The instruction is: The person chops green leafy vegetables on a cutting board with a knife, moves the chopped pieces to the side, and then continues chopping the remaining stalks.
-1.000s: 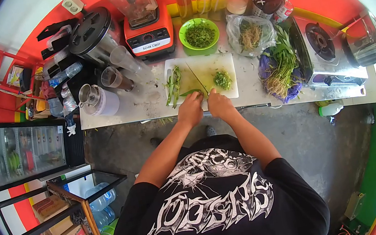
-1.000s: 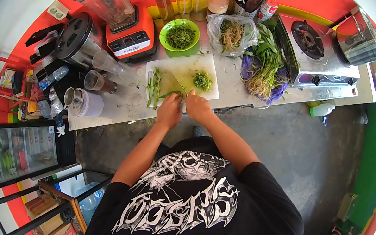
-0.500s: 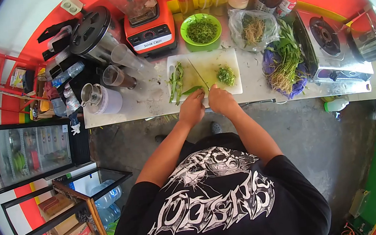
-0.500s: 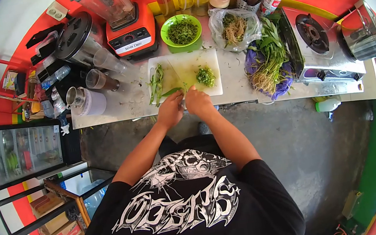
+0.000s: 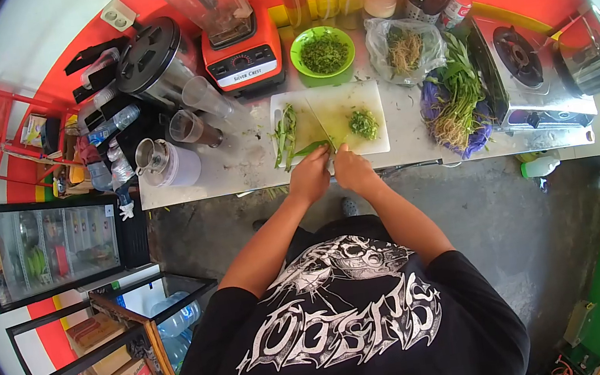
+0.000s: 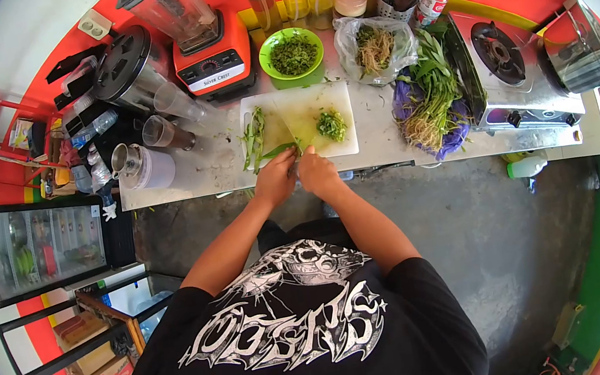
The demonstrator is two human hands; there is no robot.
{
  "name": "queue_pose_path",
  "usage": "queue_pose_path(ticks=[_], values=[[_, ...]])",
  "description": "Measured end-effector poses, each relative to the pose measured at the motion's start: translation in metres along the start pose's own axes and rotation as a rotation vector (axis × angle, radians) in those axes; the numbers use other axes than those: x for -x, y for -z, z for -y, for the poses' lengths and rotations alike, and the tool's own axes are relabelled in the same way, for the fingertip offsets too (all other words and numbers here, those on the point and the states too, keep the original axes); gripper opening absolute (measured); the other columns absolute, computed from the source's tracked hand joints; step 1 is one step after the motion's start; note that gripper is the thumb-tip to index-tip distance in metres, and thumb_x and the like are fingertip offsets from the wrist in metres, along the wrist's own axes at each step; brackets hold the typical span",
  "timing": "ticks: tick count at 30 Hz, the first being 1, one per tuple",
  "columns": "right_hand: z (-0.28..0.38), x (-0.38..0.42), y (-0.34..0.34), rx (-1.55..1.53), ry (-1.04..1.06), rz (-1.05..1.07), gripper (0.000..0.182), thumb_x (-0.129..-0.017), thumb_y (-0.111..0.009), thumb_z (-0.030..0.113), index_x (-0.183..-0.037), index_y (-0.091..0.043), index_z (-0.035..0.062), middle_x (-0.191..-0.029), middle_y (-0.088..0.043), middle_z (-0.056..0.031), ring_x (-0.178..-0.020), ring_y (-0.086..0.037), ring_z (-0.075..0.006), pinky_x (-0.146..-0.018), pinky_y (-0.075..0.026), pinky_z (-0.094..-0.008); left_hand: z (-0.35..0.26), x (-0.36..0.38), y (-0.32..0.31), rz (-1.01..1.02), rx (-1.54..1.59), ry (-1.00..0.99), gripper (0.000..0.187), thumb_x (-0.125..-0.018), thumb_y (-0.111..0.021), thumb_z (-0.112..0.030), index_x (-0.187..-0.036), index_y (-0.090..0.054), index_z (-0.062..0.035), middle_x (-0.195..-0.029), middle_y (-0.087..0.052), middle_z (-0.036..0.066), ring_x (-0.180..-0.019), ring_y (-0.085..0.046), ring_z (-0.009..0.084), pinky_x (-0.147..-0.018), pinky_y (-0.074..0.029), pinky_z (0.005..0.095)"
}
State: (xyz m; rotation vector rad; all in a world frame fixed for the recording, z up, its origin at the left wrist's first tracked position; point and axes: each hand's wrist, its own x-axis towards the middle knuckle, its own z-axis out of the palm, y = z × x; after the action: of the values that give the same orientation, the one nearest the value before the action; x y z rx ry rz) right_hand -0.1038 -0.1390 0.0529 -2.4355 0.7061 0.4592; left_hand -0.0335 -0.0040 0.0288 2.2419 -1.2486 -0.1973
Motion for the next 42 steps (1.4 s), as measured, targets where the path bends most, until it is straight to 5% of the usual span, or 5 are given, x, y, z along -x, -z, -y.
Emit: queue_pose_path(ticks=[8,20,31,37,42], values=[[0.009,-0.002,0.014,0.003,-0.047,0.158,0.041,-0.091,-0.063,0.015,-0.12,-0.045,-0.0086,-0.109,-0.07,-0.0287,-0.106,-0.07,-0.0421,-0.092,-0.057,-0.0465,-0.001,0.001,0.001,0.023,0.076,0.07,0.043,-0.082,-0.061,-0.002,-0.124,-0.068,-0.0005,-0.137,-0.063,0.015,-0.124,-0.061,0.0314,-0.102,-0.052,0.04],[-0.008,-0.007,-0.009,-0.035,0.047,-0.08,0.031,-0.094,-0.056,0.012,-0.116,-0.043,-0.0047,-0.102,-0.071,-0.029,-0.1,-0.07,-0.0458,-0.088,-0.057,-0.0512,-0.002,-0.004,-0.003,-0.025,0.026,0.066,0.046,-0.079,-0.06,0.0,-0.124,-0.066,0.0014,-0.135,-0.063,0.016,-0.124,-0.06,0.0329,-0.103,-0.05,0.0422],[-0.04,0.001,0.001,-0.113,-0.008,-0.319,0.033,-0.102,-0.052,0.028,-0.11,-0.046,-0.0036,-0.092,-0.069,-0.0322,-0.088,-0.069,-0.0493,-0.08,-0.055,-0.056,-0.012,-0.022,-0.011,0.018,0.121,0.027,0.062,-0.079,-0.066,-0.003,-0.139,-0.054,-0.0043,-0.133,-0.063,0.02,-0.127,-0.055,0.0381,-0.109,-0.04,0.0472],[-0.036,0.01,0.006,-0.077,0.047,-0.343,0.035,-0.101,-0.054,0.033,-0.105,-0.053,-0.0021,-0.084,-0.069,-0.0316,-0.081,-0.069,-0.0496,-0.076,-0.055,-0.0572,-0.009,-0.024,-0.005,-0.225,0.064,-0.093,0.043,-0.081,-0.067,-0.004,-0.124,-0.064,-0.0059,-0.131,-0.064,0.013,-0.126,-0.055,0.0319,-0.107,-0.038,0.0476],[-0.03,0.015,0.002,-0.059,0.04,-0.325,0.035,-0.101,-0.054,0.034,-0.104,-0.055,-0.001,-0.083,-0.07,-0.0294,-0.08,-0.07,-0.0482,-0.075,-0.055,-0.0562,0.004,-0.04,-0.008,-0.211,0.03,0.1,0.033,-0.084,-0.074,-0.017,-0.116,-0.07,-0.0111,-0.112,-0.065,0.007,-0.115,-0.056,0.0288,-0.097,-0.039,0.0457]])
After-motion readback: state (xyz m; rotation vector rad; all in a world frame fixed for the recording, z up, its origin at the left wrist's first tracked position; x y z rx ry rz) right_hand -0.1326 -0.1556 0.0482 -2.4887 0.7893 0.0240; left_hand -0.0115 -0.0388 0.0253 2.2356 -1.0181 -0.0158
